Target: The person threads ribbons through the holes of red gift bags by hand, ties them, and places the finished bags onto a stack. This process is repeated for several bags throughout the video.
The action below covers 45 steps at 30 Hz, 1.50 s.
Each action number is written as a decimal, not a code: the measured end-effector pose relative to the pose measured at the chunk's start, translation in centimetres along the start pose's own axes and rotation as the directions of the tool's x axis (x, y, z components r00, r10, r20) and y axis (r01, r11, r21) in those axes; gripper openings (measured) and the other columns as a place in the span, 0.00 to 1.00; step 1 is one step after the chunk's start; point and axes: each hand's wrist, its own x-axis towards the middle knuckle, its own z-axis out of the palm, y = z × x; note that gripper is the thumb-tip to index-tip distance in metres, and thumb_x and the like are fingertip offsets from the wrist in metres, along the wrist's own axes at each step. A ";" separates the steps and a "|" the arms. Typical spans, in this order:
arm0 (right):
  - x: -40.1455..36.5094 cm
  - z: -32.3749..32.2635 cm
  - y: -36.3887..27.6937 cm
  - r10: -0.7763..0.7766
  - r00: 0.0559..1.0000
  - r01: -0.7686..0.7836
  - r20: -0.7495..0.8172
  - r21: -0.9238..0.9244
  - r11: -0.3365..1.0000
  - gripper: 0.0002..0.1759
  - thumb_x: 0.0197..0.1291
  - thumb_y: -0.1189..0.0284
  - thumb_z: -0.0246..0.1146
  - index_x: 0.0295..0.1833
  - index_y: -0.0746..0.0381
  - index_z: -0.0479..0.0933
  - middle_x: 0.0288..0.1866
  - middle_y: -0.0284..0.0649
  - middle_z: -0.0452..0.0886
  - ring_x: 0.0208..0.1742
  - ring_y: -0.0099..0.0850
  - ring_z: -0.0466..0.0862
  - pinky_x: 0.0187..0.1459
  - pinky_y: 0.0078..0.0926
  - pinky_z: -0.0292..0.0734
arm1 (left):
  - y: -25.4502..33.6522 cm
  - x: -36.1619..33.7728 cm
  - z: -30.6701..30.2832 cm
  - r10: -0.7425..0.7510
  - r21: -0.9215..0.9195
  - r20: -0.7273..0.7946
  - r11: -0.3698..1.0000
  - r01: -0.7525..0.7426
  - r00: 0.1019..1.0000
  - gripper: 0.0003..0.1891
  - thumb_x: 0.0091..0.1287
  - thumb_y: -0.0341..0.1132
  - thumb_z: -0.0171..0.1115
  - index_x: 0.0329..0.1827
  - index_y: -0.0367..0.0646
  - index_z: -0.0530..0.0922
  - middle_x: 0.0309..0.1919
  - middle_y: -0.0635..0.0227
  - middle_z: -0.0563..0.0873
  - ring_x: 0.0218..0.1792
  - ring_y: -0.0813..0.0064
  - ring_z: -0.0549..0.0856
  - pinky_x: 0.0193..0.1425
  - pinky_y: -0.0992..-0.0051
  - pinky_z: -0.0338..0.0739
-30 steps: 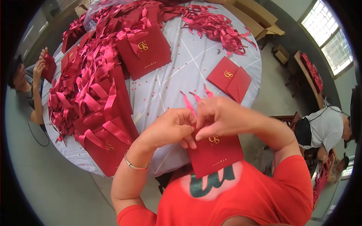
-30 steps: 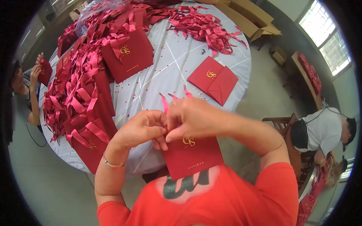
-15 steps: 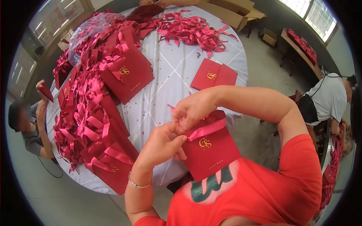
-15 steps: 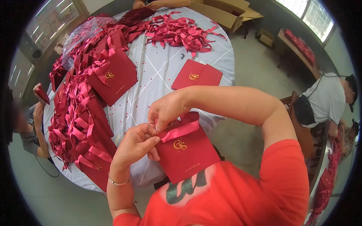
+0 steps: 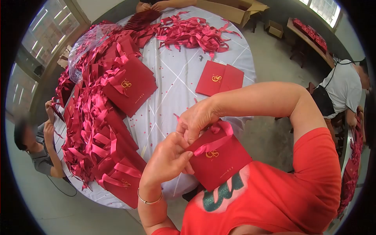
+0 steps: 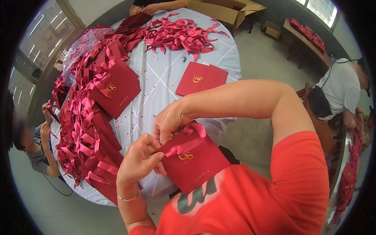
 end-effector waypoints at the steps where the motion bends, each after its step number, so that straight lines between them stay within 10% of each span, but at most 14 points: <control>1: 0.1 0.0 0.1 -0.002 1.000 0.002 0.000 0.011 1.000 0.17 0.53 0.75 0.67 0.49 0.65 0.79 0.30 0.32 0.84 0.17 0.19 0.77 0.11 0.18 0.66 | 0.0 0.0 0.0 -0.001 0.003 0.003 1.000 0.001 1.000 0.07 0.69 0.19 0.57 0.44 0.33 0.67 0.22 0.59 0.84 0.23 0.69 0.89 0.23 0.77 0.80; 23: 1.2 -1.3 0.3 -0.097 0.900 0.195 -0.425 0.194 0.961 0.16 0.45 0.83 0.70 0.41 0.65 0.77 0.28 0.39 0.81 0.24 0.23 0.78 0.25 0.20 0.71 | -0.7 0.5 -0.1 -0.023 -0.022 0.032 0.999 0.024 0.999 0.08 0.68 0.18 0.56 0.43 0.34 0.66 0.24 0.60 0.82 0.26 0.68 0.89 0.25 0.74 0.81; 29: 0.3 -2.0 1.4 -0.244 0.806 0.212 -0.540 -0.122 0.970 0.13 0.52 0.76 0.71 0.44 0.68 0.80 0.34 0.40 0.85 0.33 0.25 0.84 0.34 0.22 0.77 | -0.2 0.6 -0.2 -0.037 -0.034 0.035 0.999 0.038 0.999 0.09 0.68 0.17 0.55 0.47 0.35 0.66 0.23 0.60 0.84 0.24 0.69 0.89 0.26 0.75 0.82; 33: -4.2 0.2 1.2 -0.466 0.680 0.223 -0.565 -0.447 0.866 0.12 0.57 0.68 0.72 0.43 0.64 0.85 0.37 0.37 0.87 0.38 0.24 0.84 0.37 0.25 0.78 | 0.1 0.5 -0.3 -0.047 -0.088 0.022 0.995 0.049 0.999 0.14 0.67 0.18 0.54 0.55 0.35 0.72 0.26 0.64 0.84 0.25 0.73 0.88 0.27 0.76 0.81; 37: -7.0 3.4 2.1 -0.817 0.543 0.419 -0.194 -0.780 0.464 0.15 0.52 0.66 0.77 0.42 0.61 0.85 0.43 0.37 0.86 0.45 0.35 0.83 0.46 0.32 0.77 | -0.8 0.9 -0.5 -0.042 -0.107 0.034 0.993 0.045 0.999 0.16 0.68 0.19 0.54 0.58 0.36 0.75 0.31 0.65 0.86 0.26 0.76 0.89 0.28 0.78 0.80; 45: -5.1 6.6 3.8 -0.890 0.456 -0.161 0.011 -0.982 -0.095 0.10 0.45 0.71 0.70 0.37 0.60 0.82 0.36 0.35 0.80 0.40 0.34 0.80 0.43 0.34 0.74 | -1.1 1.1 -0.5 -0.036 -0.072 0.054 0.997 0.040 0.998 0.16 0.70 0.21 0.53 0.60 0.37 0.77 0.31 0.67 0.87 0.27 0.77 0.89 0.27 0.79 0.80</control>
